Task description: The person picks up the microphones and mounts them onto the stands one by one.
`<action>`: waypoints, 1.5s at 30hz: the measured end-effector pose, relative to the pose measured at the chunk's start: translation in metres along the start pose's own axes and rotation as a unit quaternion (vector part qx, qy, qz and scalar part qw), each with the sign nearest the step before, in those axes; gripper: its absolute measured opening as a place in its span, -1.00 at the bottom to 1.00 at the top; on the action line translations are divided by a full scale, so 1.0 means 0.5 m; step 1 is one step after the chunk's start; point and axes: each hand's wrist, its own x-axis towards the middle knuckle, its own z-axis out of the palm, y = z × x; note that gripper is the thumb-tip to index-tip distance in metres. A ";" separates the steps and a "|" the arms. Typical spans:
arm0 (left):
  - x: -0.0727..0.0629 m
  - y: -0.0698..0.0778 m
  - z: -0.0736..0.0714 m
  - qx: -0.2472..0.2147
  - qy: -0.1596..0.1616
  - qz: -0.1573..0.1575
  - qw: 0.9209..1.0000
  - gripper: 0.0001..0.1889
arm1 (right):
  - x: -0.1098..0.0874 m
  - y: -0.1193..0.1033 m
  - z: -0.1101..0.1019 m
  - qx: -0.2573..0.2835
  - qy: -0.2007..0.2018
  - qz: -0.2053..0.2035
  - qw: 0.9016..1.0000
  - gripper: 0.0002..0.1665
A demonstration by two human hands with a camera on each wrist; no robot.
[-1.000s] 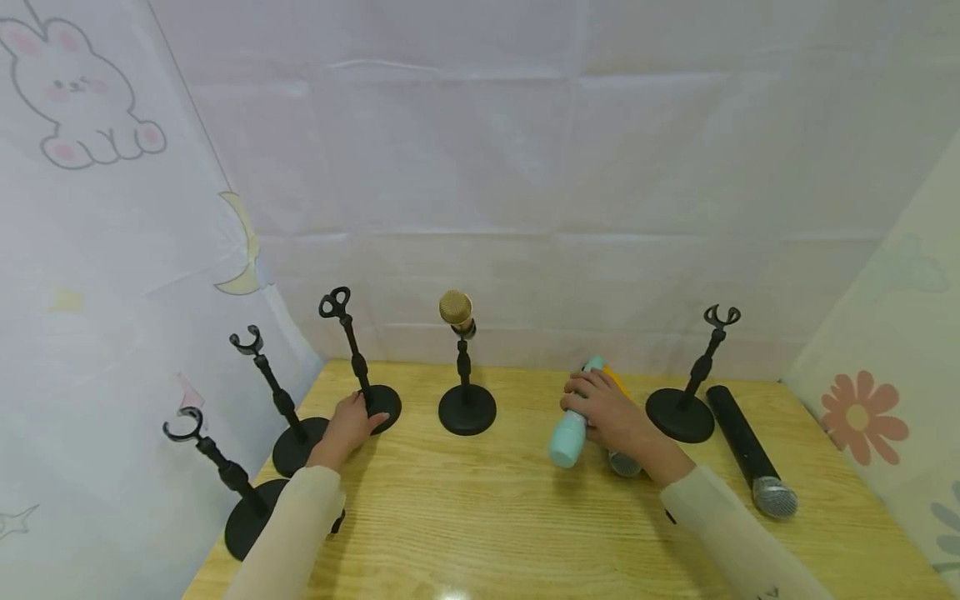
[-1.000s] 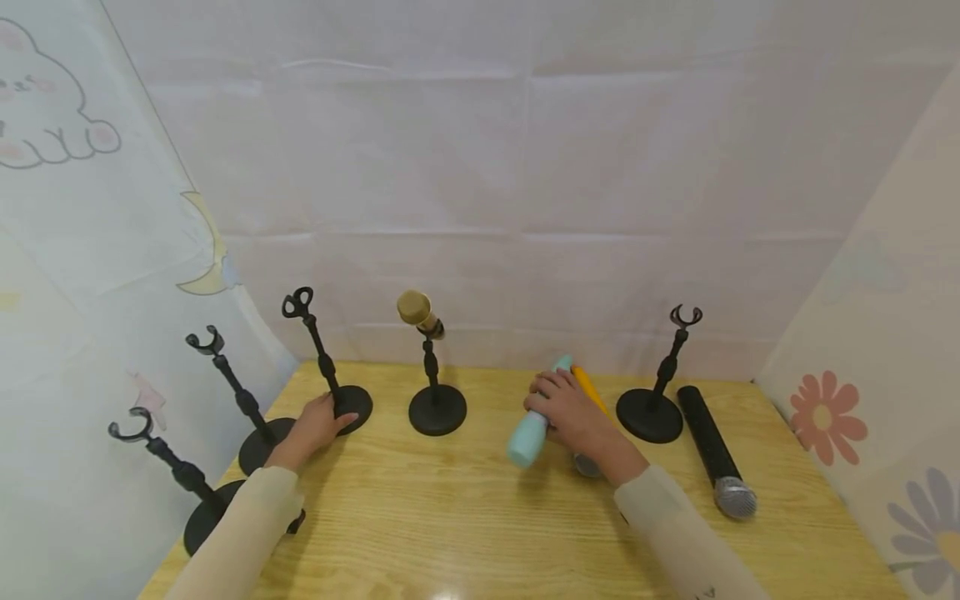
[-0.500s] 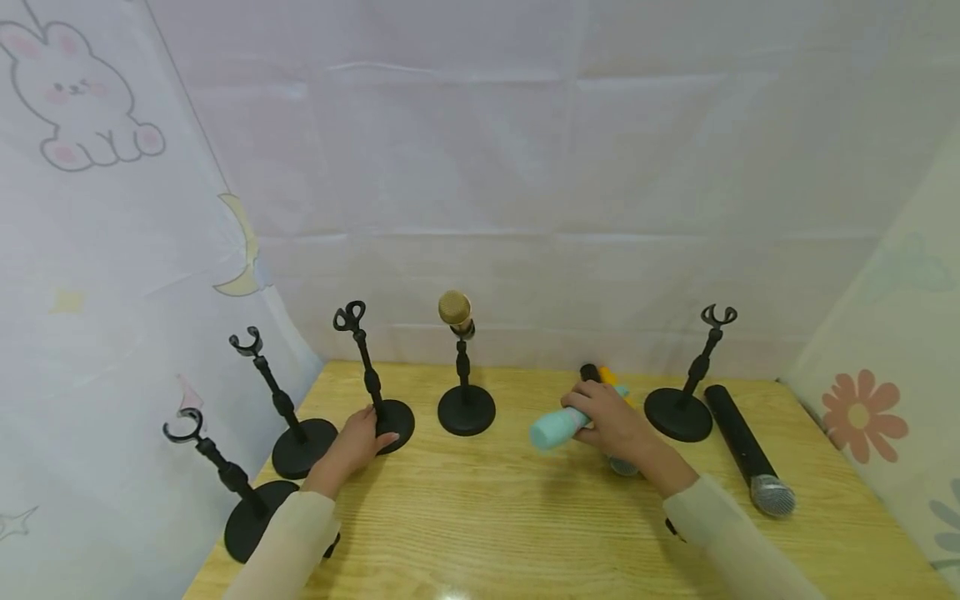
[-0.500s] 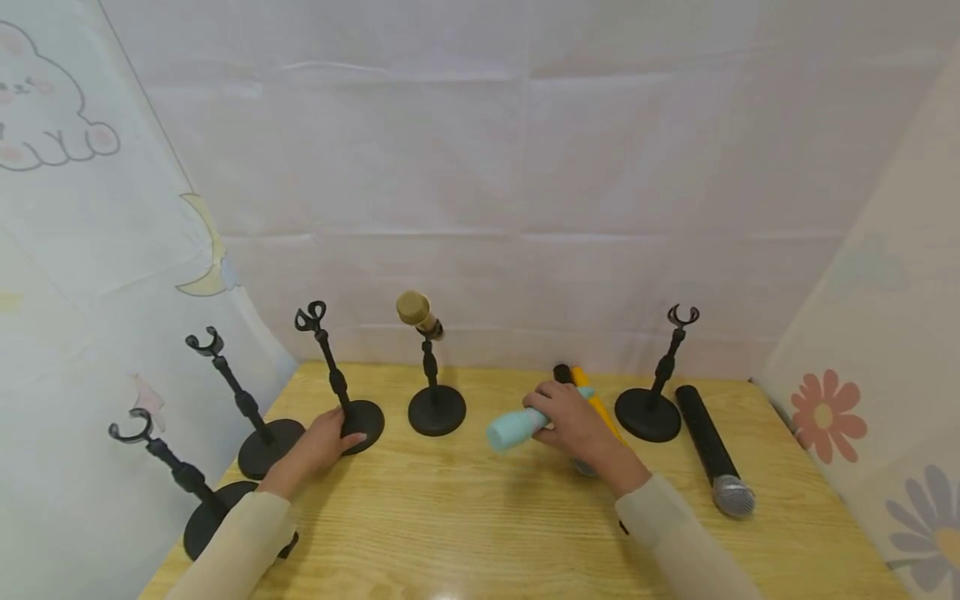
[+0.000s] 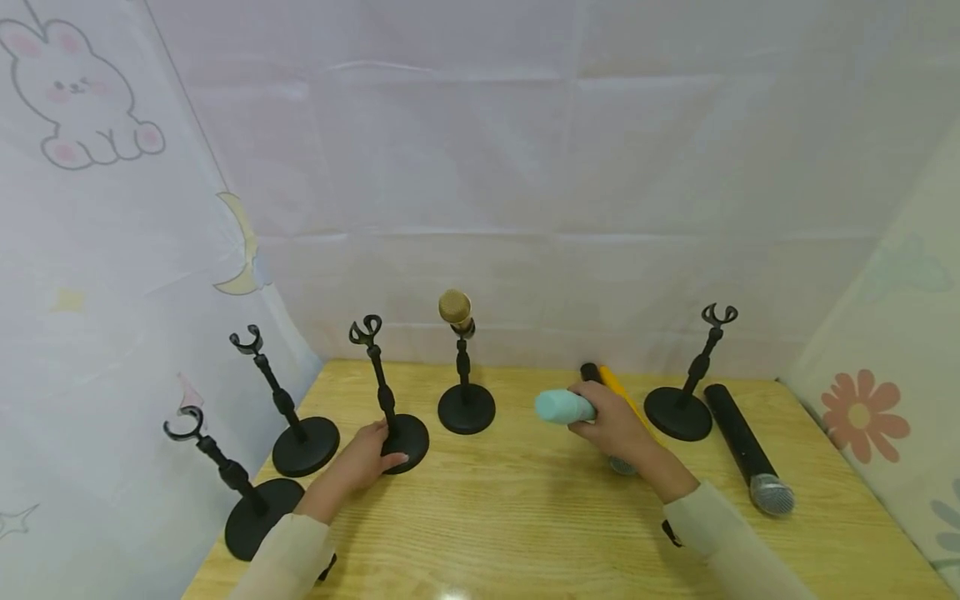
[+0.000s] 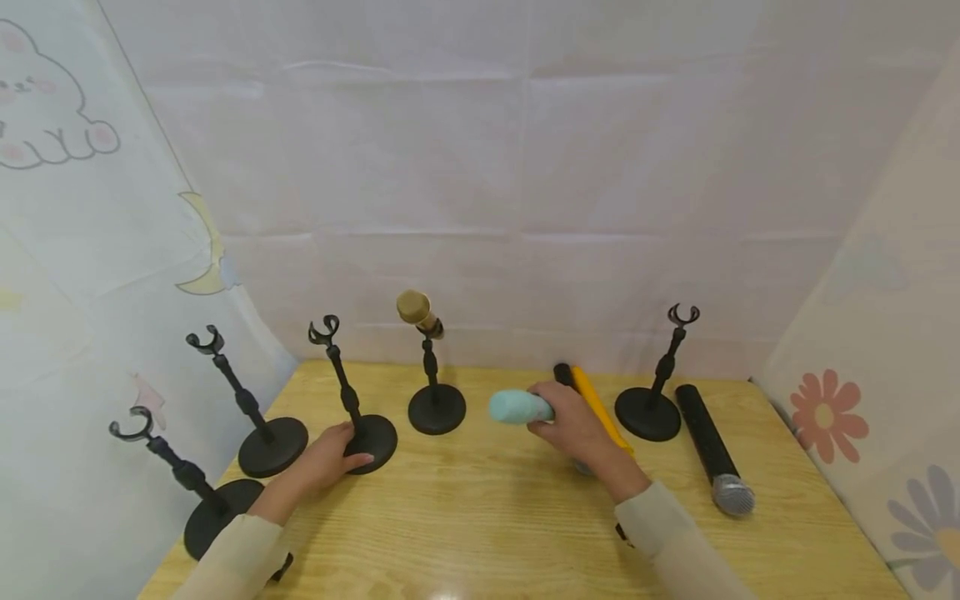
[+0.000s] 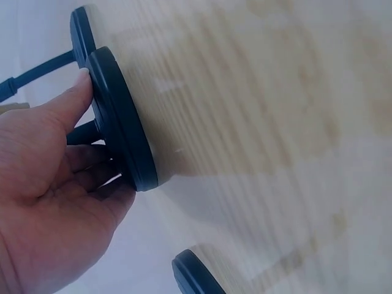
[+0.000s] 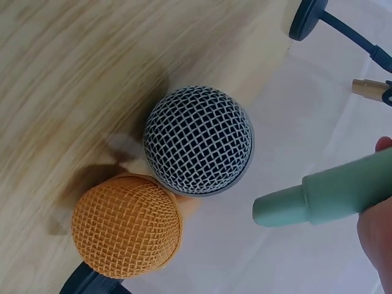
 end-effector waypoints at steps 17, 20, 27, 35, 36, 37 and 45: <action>-0.034 0.046 0.027 -0.011 -0.017 0.036 0.999 -0.22 | -0.006 -0.020 -0.010 0.070 0.050 0.072 0.994 -0.55; -0.040 0.055 0.031 -0.018 -0.018 0.046 0.999 -0.23 | -0.008 -0.022 -0.011 0.076 0.053 0.072 0.993 -0.54; -0.056 0.078 0.041 -0.021 -0.038 0.064 0.997 -0.23 | -0.016 -0.020 -0.005 0.083 0.058 0.078 0.992 -0.62; -0.060 0.101 0.052 -0.020 -0.069 0.096 0.993 -0.21 | -0.017 -0.037 -0.014 0.084 0.053 0.131 0.986 -0.77; -0.060 0.104 0.054 -0.017 -0.072 0.100 0.992 -0.21 | -0.016 -0.037 -0.014 0.082 0.054 0.134 0.986 -0.77; -0.058 0.107 0.057 -0.016 -0.075 0.103 0.992 -0.21 | -0.015 -0.037 -0.015 0.078 0.056 0.135 0.986 -0.77; -0.055 0.136 0.068 -0.007 -0.096 0.120 0.988 -0.19 | -0.011 -0.042 -0.025 0.073 0.064 0.152 0.984 -0.72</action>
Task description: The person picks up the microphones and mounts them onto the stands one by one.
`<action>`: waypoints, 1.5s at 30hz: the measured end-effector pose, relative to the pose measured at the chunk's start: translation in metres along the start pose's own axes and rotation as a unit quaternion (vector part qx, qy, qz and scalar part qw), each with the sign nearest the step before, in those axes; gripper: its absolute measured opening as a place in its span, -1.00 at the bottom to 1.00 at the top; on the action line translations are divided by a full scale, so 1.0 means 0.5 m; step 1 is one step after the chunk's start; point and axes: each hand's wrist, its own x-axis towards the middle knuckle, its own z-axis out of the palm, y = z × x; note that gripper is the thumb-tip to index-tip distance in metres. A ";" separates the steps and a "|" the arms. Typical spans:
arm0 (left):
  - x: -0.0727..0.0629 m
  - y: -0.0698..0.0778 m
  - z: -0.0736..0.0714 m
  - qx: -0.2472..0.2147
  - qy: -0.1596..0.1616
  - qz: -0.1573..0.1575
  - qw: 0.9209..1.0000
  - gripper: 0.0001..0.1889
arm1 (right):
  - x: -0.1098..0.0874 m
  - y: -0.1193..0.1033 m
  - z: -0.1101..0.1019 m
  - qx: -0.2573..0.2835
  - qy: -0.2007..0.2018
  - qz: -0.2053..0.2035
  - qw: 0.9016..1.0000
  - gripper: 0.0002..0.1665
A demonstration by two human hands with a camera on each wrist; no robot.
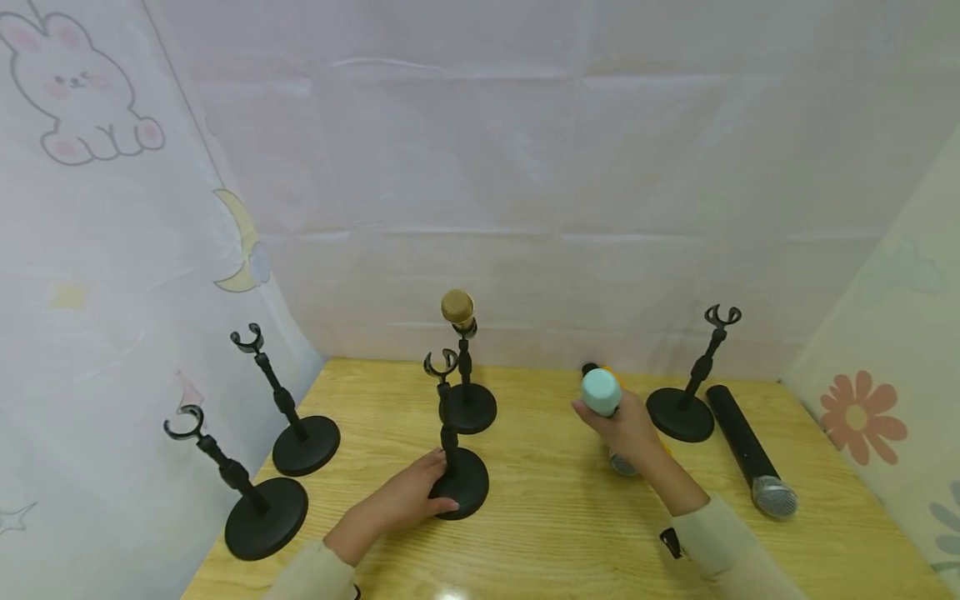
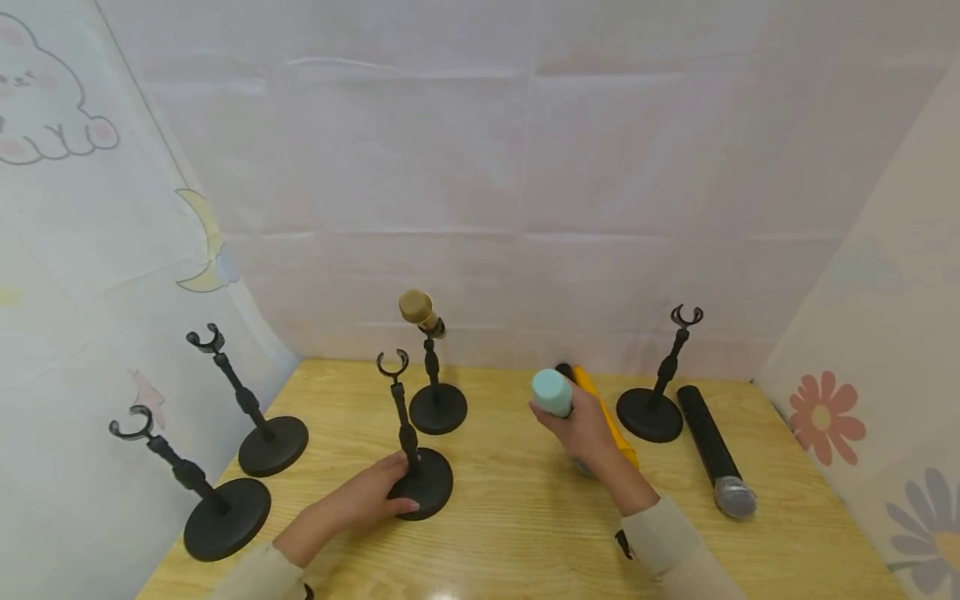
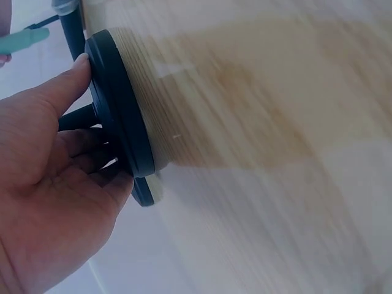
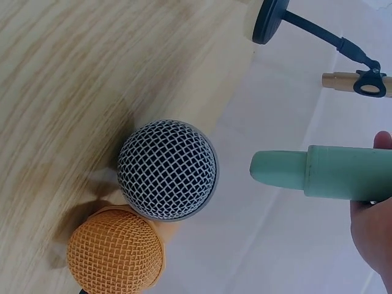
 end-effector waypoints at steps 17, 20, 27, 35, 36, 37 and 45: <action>0.029 0.056 0.029 0.036 -0.031 0.054 0.997 -0.20 | -0.014 -0.025 -0.005 0.032 0.019 -0.043 0.998 -0.81; 0.034 0.067 0.029 0.042 -0.038 0.063 0.996 -0.20 | -0.013 -0.030 -0.008 0.043 0.022 -0.059 0.997 -0.86; 0.043 0.091 0.037 0.058 -0.047 0.084 0.994 -0.15 | -0.011 -0.037 -0.010 0.057 0.028 -0.085 0.994 -0.85; 0.057 0.104 0.058 0.067 -0.047 0.105 0.991 -0.16 | -0.006 -0.052 -0.012 0.091 0.031 -0.104 0.990 -0.80; 0.058 0.106 0.059 0.066 -0.047 0.109 0.991 -0.17 | -0.005 -0.056 -0.013 0.095 0.033 -0.109 0.989 -0.79; 0.060 0.108 0.060 0.065 -0.048 0.113 0.990 -0.17 | -0.005 -0.062 -0.013 0.096 0.035 -0.112 0.988 -0.77; 0.070 0.124 0.070 0.069 -0.059 0.137 0.986 -0.18 | -0.008 -0.137 -0.029 0.111 0.044 -0.133 0.984 -0.77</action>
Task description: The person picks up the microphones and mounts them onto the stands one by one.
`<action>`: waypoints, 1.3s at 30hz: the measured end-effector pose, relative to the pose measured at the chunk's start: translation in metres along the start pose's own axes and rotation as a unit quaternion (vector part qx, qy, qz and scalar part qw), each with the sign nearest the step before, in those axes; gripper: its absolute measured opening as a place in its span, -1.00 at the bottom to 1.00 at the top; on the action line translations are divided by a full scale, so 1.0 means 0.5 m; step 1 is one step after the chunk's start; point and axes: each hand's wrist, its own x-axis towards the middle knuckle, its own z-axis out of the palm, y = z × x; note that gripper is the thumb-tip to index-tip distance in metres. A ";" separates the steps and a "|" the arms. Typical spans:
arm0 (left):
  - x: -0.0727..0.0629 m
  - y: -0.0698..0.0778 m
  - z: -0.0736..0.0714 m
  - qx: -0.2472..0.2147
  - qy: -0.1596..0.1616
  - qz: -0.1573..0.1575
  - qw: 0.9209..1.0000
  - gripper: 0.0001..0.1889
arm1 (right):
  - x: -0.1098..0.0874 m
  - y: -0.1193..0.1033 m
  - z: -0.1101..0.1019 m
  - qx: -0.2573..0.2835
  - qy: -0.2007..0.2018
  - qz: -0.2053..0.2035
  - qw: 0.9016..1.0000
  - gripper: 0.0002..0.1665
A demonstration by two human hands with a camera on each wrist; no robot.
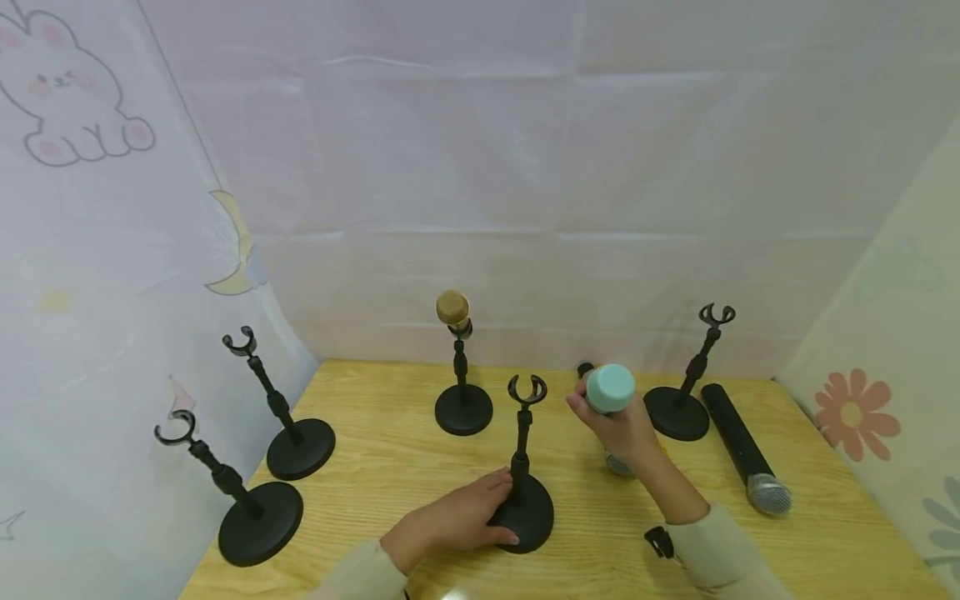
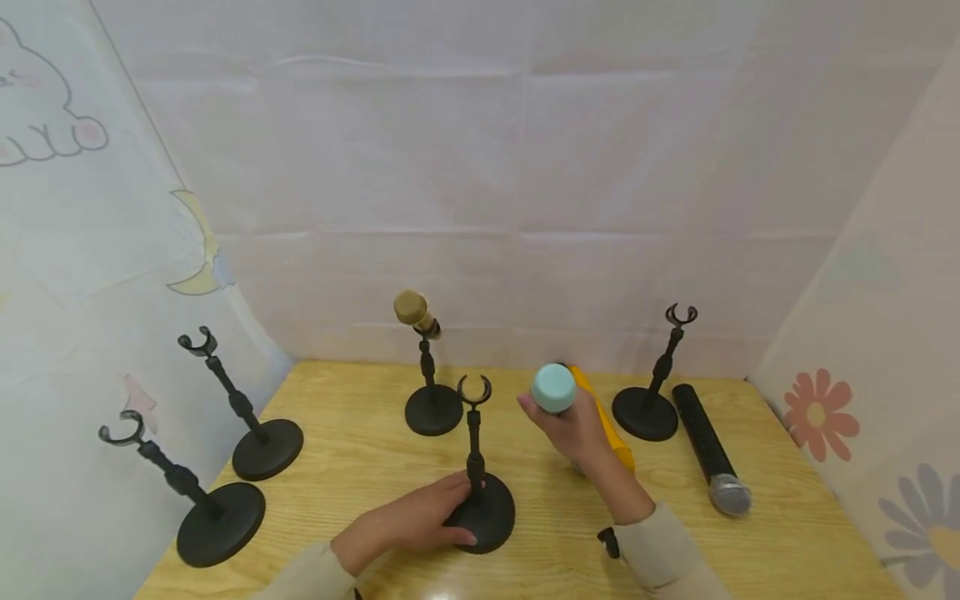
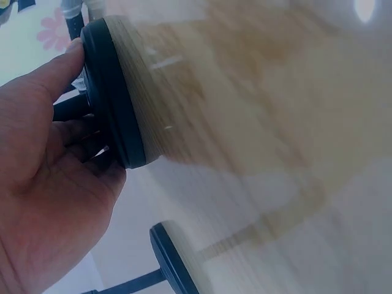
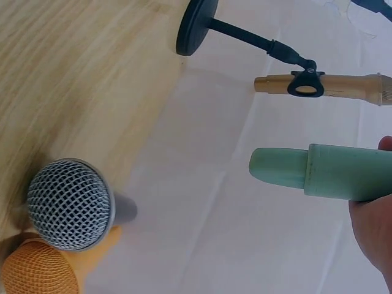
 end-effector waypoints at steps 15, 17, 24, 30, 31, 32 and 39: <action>0.026 0.029 0.010 -0.008 -0.022 0.019 1.000 -0.17 | 0.055 -0.010 0.009 0.131 0.000 -0.107 0.986 -0.84; 0.029 0.030 0.013 -0.008 -0.025 0.017 0.999 -0.17 | 0.063 -0.020 0.010 0.161 -0.005 -0.120 0.980 -0.86; 0.032 0.039 0.010 -0.004 -0.028 0.013 1.000 -0.19 | 0.082 -0.050 0.019 0.247 -0.062 -0.150 0.955 -0.62; 0.034 0.035 0.013 0.004 -0.022 0.024 0.999 -0.18 | 0.092 -0.065 0.026 0.242 -0.074 -0.164 0.953 -0.60; 0.035 0.034 0.013 0.003 -0.021 0.025 0.999 -0.18 | 0.094 -0.067 0.026 0.240 -0.075 -0.164 0.954 -0.61; 0.035 0.034 0.014 0.003 -0.020 0.027 0.999 -0.18 | 0.094 -0.068 0.026 0.238 -0.078 -0.163 0.954 -0.61; 0.030 0.039 0.008 -0.010 -0.022 0.026 0.999 -0.18 | 0.098 -0.074 0.033 0.227 -0.122 -0.189 0.948 -0.50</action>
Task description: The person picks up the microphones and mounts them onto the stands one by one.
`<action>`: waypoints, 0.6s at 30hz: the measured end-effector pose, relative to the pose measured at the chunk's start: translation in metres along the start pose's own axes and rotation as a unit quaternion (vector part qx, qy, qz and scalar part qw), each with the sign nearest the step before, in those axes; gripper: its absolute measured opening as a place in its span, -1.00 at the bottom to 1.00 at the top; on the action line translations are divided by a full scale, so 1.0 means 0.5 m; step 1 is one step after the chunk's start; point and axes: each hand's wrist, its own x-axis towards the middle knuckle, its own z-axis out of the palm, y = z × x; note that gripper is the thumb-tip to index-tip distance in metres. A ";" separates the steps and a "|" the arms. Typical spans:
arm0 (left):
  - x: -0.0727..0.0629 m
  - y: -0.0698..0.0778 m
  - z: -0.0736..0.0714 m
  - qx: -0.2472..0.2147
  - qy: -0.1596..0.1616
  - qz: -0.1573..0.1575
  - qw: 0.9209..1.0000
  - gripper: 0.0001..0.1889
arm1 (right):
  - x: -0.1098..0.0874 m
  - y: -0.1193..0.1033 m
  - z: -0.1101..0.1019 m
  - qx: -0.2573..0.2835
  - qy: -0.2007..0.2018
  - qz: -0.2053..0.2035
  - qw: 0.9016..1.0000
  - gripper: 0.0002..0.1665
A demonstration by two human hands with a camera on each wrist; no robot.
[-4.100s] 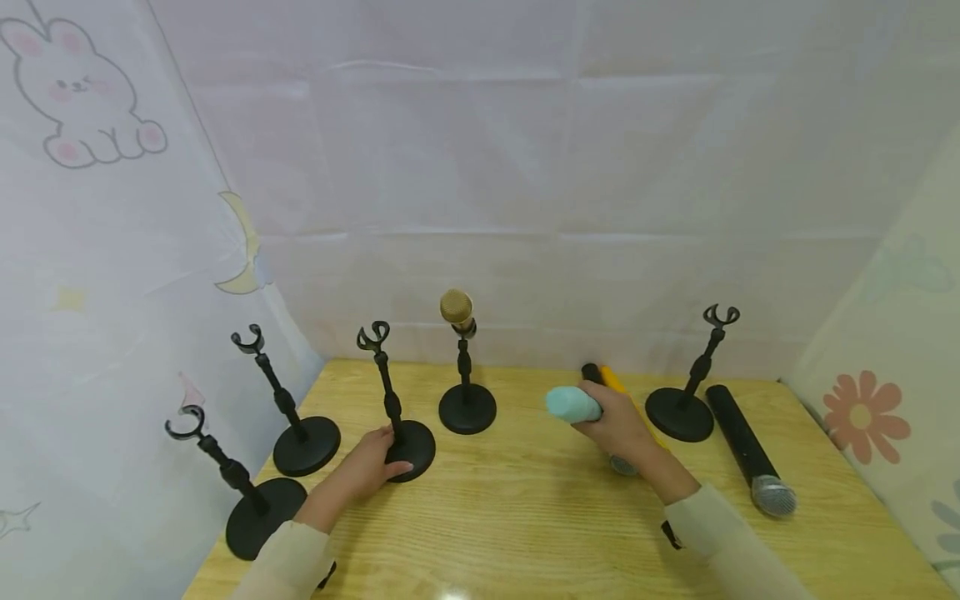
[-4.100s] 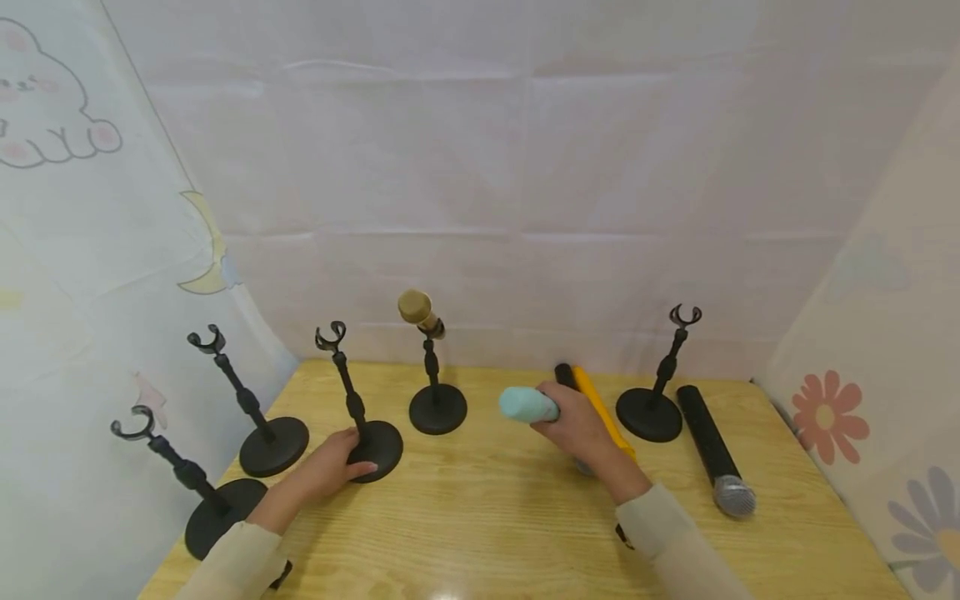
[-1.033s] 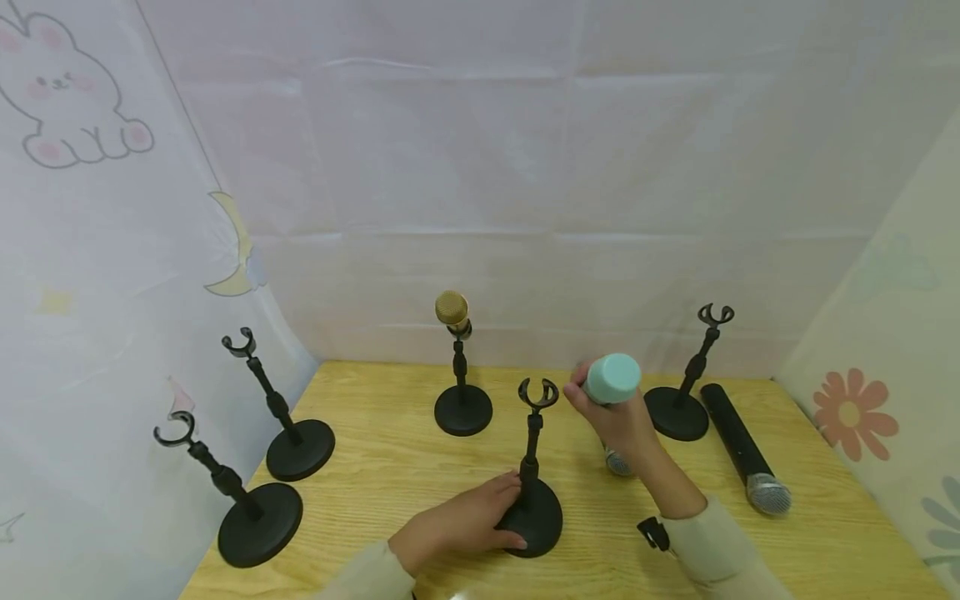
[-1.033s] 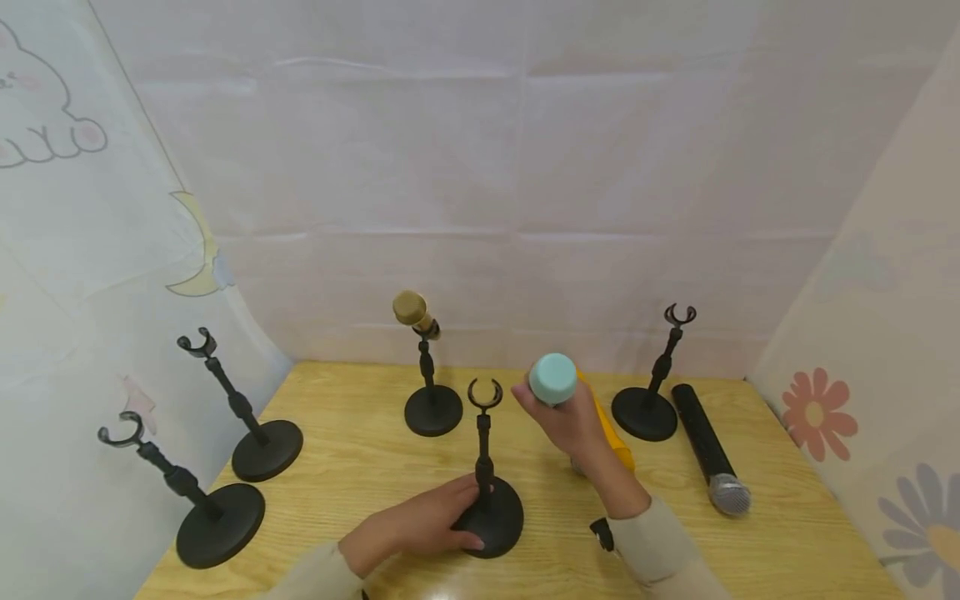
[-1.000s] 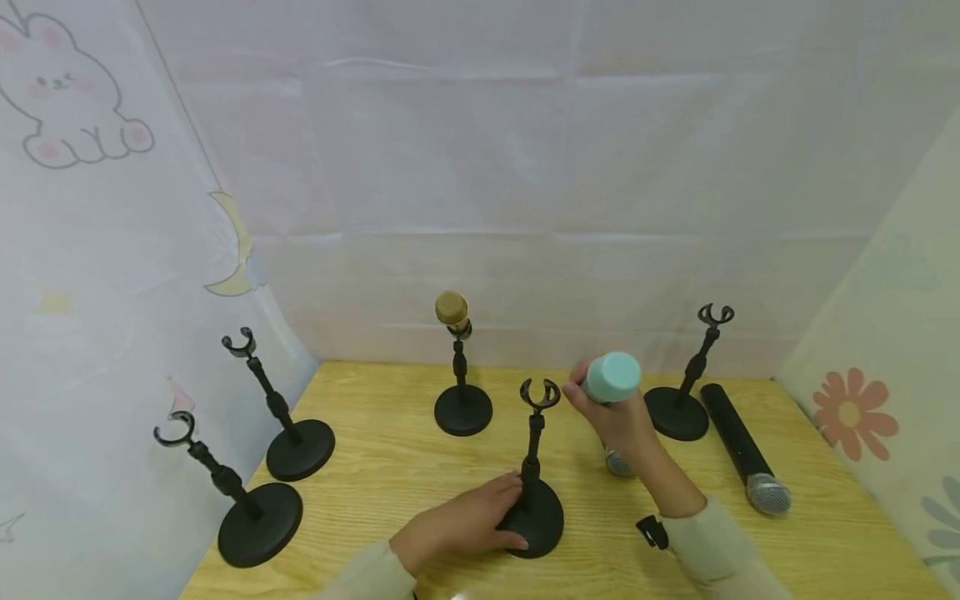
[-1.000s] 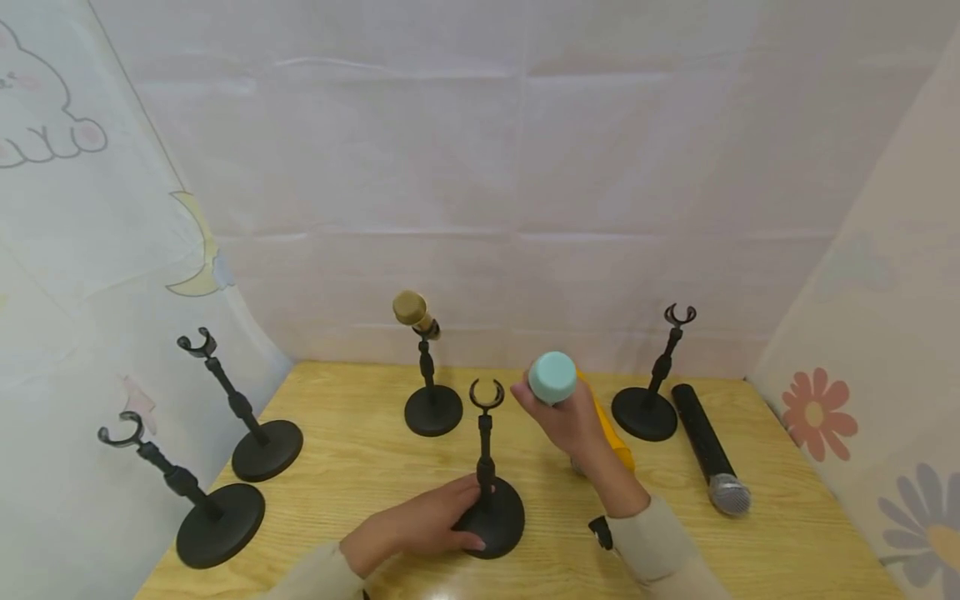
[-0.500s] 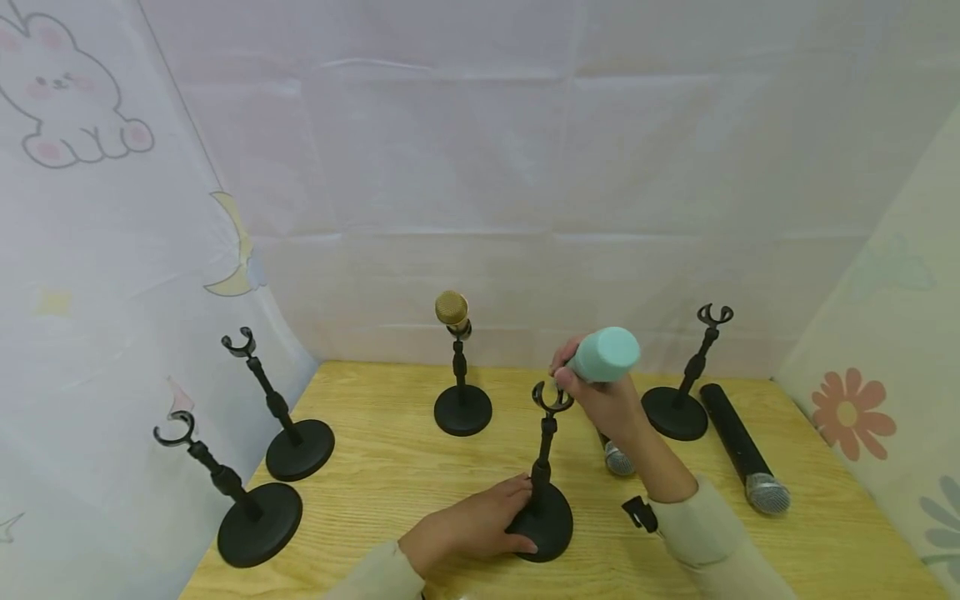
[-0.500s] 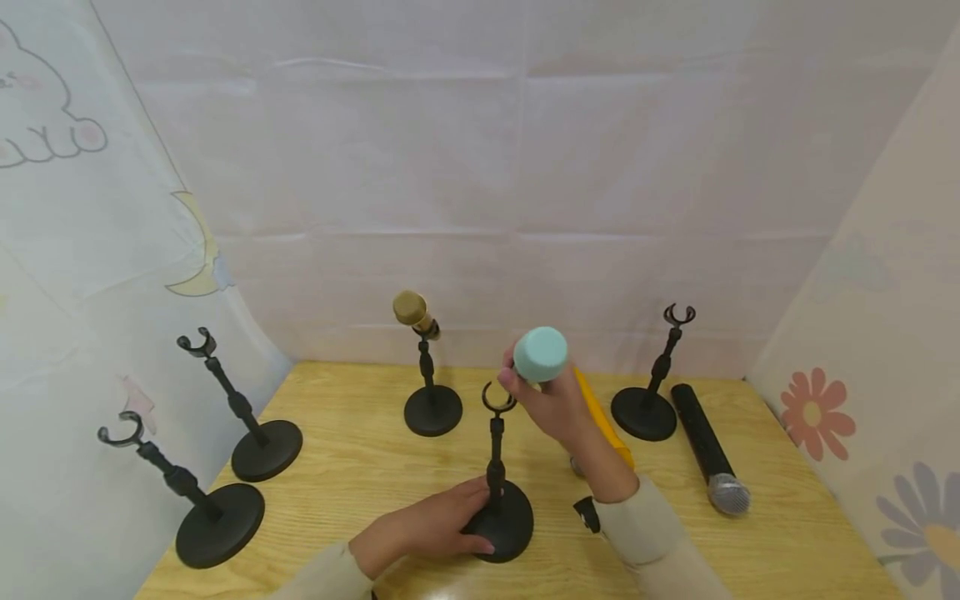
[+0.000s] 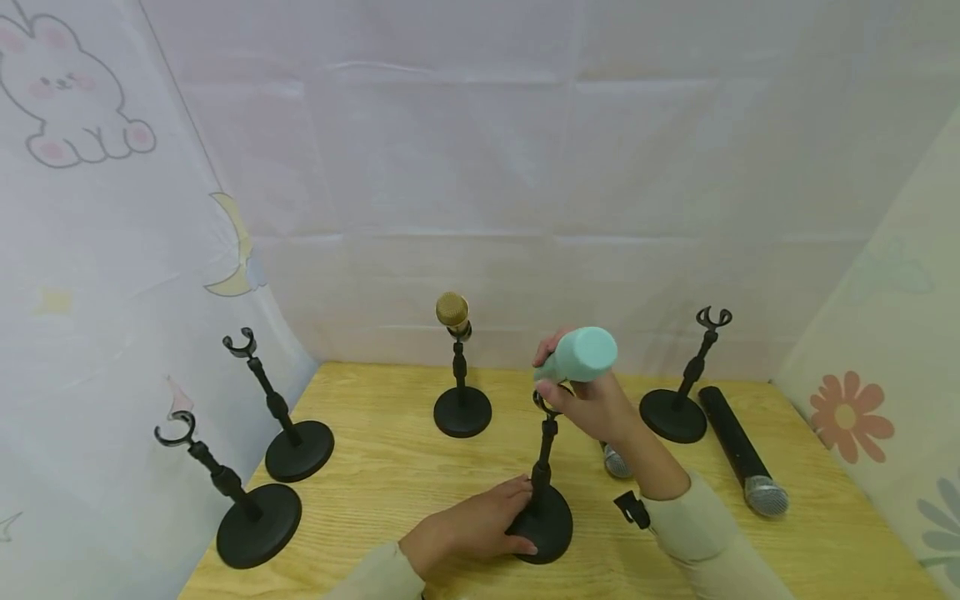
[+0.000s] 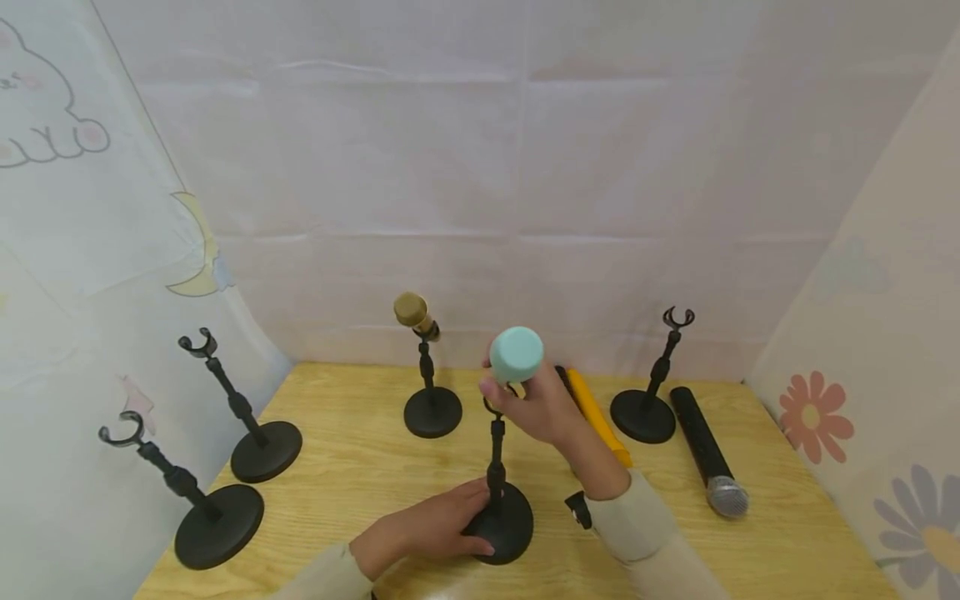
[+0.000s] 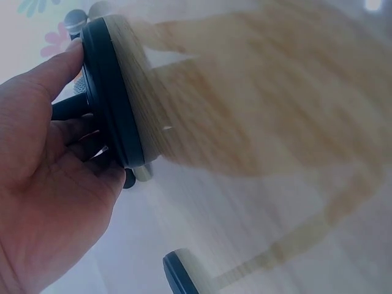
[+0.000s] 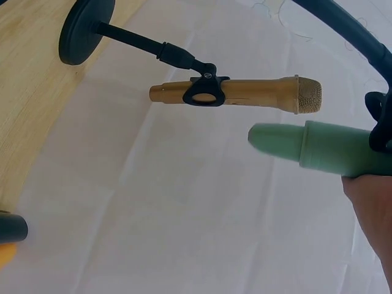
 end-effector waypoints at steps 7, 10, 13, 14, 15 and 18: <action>0.000 0.004 -0.004 -0.002 -0.002 -0.002 1.000 -0.19 | -0.005 0.005 0.001 -0.060 -0.015 -0.016 0.998 -0.45; 0.001 0.004 -0.002 -0.004 -0.005 -0.006 1.000 -0.20 | -0.010 0.001 -0.003 -0.095 -0.018 -0.005 0.995 -0.32; 0.001 0.003 -0.001 -0.009 -0.008 -0.011 1.000 -0.20 | -0.016 -0.002 -0.005 -0.127 -0.029 0.017 0.991 -0.19; 0.002 0.002 0.000 -0.008 -0.008 -0.012 1.000 -0.20 | -0.018 -0.002 -0.005 -0.139 -0.033 0.027 0.989 -0.16; 0.002 0.001 0.000 -0.007 -0.008 -0.011 1.000 -0.19 | -0.019 -0.002 -0.005 -0.149 -0.035 0.034 0.988 -0.16; 0.004 0.000 0.001 -0.003 -0.005 -0.009 1.000 -0.19 | -0.023 0.000 -0.003 -0.166 -0.032 0.042 0.985 -0.22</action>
